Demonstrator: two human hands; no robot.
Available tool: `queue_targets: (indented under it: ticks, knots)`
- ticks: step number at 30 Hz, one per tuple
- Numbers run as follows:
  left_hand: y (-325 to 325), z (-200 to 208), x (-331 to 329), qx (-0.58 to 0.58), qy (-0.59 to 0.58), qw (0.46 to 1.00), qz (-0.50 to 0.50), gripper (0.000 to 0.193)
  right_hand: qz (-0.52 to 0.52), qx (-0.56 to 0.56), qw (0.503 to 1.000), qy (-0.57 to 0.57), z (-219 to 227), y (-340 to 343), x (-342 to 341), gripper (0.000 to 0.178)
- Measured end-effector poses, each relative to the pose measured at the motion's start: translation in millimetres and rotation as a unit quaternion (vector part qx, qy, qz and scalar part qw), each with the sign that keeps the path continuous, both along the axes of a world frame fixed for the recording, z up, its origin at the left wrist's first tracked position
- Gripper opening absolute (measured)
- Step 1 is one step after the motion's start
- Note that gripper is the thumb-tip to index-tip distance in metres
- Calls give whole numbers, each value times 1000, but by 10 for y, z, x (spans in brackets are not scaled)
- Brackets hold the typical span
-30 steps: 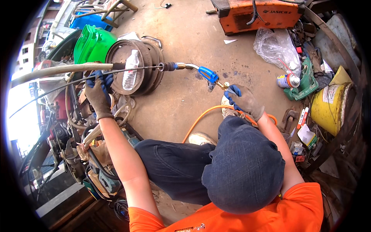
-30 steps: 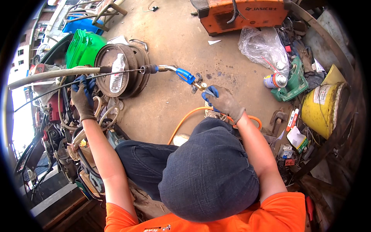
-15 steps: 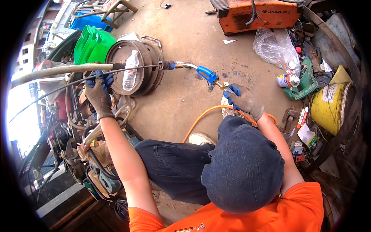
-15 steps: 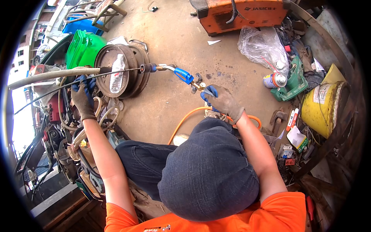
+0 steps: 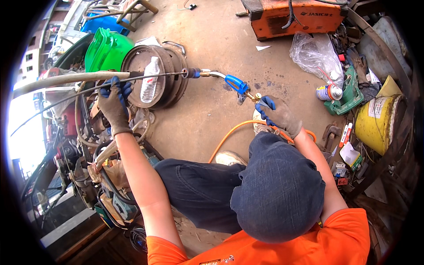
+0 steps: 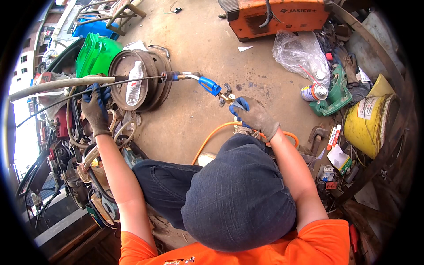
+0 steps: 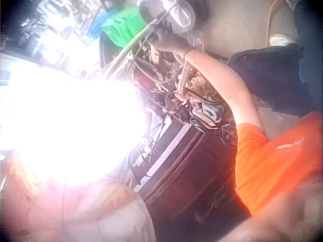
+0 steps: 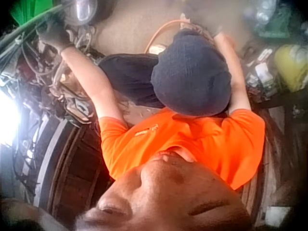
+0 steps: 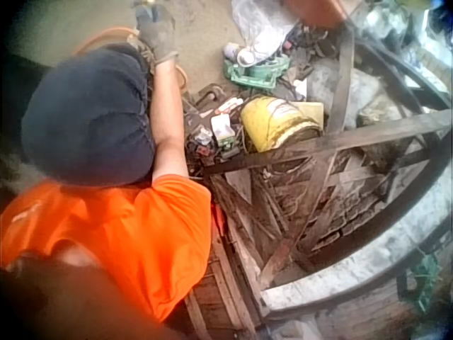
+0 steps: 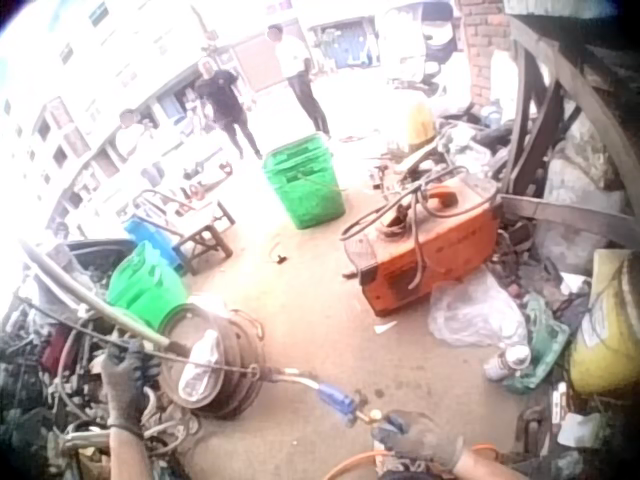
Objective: The person sits on the floor and uses a blowtorch to heat a metal pipe fitting. After heating, they spray a cooling agent on the fitting and use a hammer to strike it, likely to loosen or remove it.
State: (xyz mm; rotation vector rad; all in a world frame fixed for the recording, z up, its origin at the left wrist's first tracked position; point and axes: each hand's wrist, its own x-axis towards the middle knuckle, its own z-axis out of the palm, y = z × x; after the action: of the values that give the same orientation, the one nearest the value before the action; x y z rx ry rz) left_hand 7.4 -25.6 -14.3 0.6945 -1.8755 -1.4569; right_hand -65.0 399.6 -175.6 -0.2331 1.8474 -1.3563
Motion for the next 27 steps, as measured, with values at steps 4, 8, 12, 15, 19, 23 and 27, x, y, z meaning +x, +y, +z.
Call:
queue_targets:
  ticks: [4, 8, 12, 15, 19, 23, 27]
  knots:
    - [55, 27, -25, -15, -15, 1000, 2, 18, -4, -12, 1000, -3, -28, 0, -2, 27]
    - [2, -17, -7, -12, 7, 1000, -26, 21, -4, -13, 1000, 1, -13, -3, -4, 26]
    - [113, 32, -54, 3, 8, 997, -71, 26, -12, -30, 999, 9, -79, 22, 1, 26]
    - [138, 31, -58, -29, -3, 994, -106, 28, -21, -19, 1000, 7, -77, 17, 6, 27]
    - [309, 117, -80, -52, -29, 992, -109, 26, -25, -22, 999, -25, -43, 24, -19, 27]
    - [405, 128, -121, -58, -28, 992, -112, 26, -40, -34, 998, -29, -47, 38, -19, 27]
    - [573, 139, -189, -61, -1, 993, -102, 26, -49, -28, 998, -40, -67, 36, -18, 27]
